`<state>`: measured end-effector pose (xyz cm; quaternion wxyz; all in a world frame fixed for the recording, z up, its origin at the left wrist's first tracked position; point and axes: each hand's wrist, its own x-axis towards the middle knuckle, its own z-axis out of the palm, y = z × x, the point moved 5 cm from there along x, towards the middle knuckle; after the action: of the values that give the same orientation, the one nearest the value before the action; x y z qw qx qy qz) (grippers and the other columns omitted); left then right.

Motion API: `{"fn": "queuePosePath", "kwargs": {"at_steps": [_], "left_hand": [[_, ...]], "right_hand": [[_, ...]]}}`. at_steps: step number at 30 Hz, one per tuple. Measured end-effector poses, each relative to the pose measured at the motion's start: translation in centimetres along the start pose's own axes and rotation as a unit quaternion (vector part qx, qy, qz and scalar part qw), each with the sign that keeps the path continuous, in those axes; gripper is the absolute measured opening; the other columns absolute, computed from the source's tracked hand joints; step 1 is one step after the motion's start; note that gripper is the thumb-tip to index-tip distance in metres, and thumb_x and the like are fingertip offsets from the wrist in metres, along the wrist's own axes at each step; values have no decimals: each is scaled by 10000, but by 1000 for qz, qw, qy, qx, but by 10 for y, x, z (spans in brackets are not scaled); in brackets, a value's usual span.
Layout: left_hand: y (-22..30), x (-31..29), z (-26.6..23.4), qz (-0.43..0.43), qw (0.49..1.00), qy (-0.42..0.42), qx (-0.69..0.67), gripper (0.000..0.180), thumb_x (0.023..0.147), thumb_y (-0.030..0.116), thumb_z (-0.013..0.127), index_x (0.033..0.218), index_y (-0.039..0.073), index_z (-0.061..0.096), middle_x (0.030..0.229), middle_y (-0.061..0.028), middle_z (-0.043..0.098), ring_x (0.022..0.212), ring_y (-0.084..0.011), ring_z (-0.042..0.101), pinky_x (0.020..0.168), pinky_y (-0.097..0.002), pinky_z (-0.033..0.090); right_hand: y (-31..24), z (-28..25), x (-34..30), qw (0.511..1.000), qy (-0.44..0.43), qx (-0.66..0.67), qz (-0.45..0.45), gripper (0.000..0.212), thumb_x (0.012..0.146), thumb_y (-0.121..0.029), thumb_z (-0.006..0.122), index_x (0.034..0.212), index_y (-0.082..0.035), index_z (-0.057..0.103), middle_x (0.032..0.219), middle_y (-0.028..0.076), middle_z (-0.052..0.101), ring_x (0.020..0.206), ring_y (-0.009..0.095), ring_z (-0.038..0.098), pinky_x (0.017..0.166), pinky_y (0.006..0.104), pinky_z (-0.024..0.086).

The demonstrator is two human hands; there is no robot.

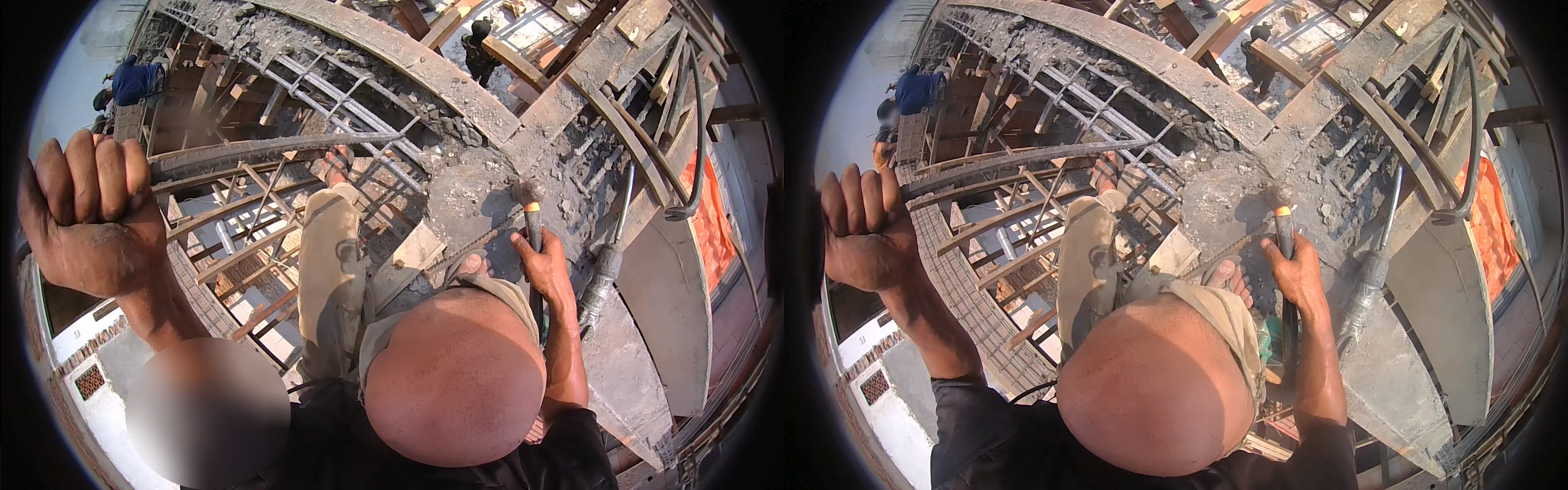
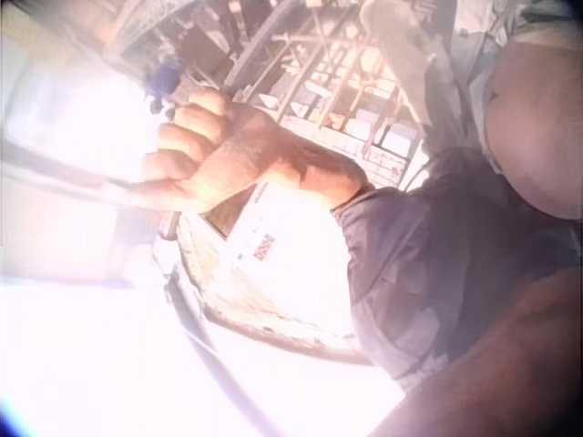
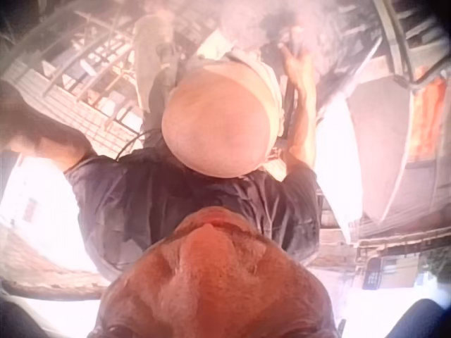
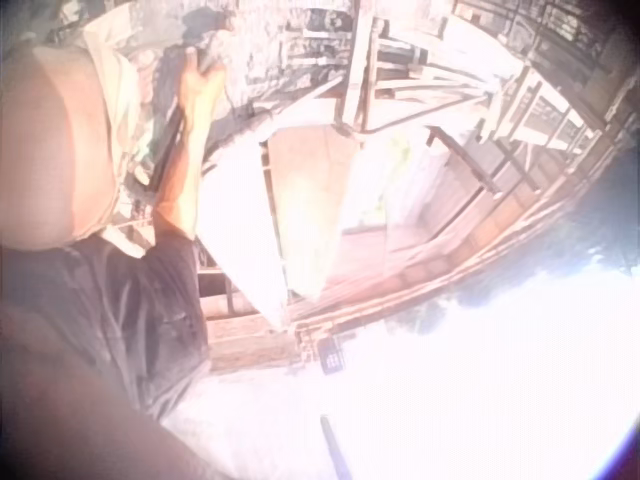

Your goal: The person uses a hammer and a metal rod to chip away excess concrete from a reinforced beam. They sit on the structure and strike the rod with the hammer to remove material from the surface and edges of the beam.

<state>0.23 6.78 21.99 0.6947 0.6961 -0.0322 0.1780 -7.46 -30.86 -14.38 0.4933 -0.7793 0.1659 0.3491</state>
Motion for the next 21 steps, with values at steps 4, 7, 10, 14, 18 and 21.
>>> {"fn": "queuePosePath", "kwargs": {"at_steps": [4, 7, 10, 14, 18, 21], "left_hand": [[52, -19, -31, 119, 911, 322, 230, 380, 1000, 278, 399, 659, 154, 289, 621, 14, 239, 545, -104, 209, 572, -264, 297], [-12, -43, -81, 15, 930, 250, 270, 483, 1054, 336, 405, 635, 135, 272, 577, 29, 210, 519, -87, 169, 500, -276, 194], [-62, -112, -134, -121, 761, 93, 630, 577, 1044, 401, 473, 614, 22, 407, 542, -11, 341, 524, -94, 283, 483, -322, 212], [-174, -216, -199, -313, 701, -17, 640, 584, 1031, 457, 445, 780, -45, 608, 600, -215, 536, 560, -342, 496, 617, -483, 425], [-234, -328, -262, -471, 659, -47, 584, 562, 1018, 482, 444, 861, -14, 657, 746, -256, 624, 733, -470, 592, 719, -509, 461], [-261, -422, -269, -434, 685, -95, 577, 506, 1016, 457, 450, 903, 16, 672, 870, -232, 661, 845, -468, 618, 762, -499, 475]], "right_hand": [[0, 0, 3, 1000, 3, -4, 7, 292, 881, -261, 700, 817, 4, 597, 626, 35, 530, 568, 142, 479, 538, 344, 411], [-4, -4, 0, 999, 18, 13, 30, 288, 891, -254, 702, 811, -1, 589, 604, 25, 517, 516, 129, 461, 488, 332, 389], [-20, 6, -4, 1000, 2, -3, 21, 281, 896, -252, 709, 821, -10, 586, 582, 20, 518, 469, 113, 458, 437, 313, 364], [-15, 4, -1, 999, -1, 0, 36, 267, 910, -236, 702, 841, -6, 586, 564, 17, 519, 448, 111, 465, 415, 302, 355], [-19, 6, 1, 998, 6, -25, 63, 267, 918, -231, 693, 837, 2, 592, 556, 24, 522, 439, 112, 464, 404, 299, 348], [-20, 4, -2, 995, -3, -52, 83, 253, 917, -217, 692, 839, 6, 601, 565, 35, 530, 448, 122, 479, 414, 300, 359]]}}
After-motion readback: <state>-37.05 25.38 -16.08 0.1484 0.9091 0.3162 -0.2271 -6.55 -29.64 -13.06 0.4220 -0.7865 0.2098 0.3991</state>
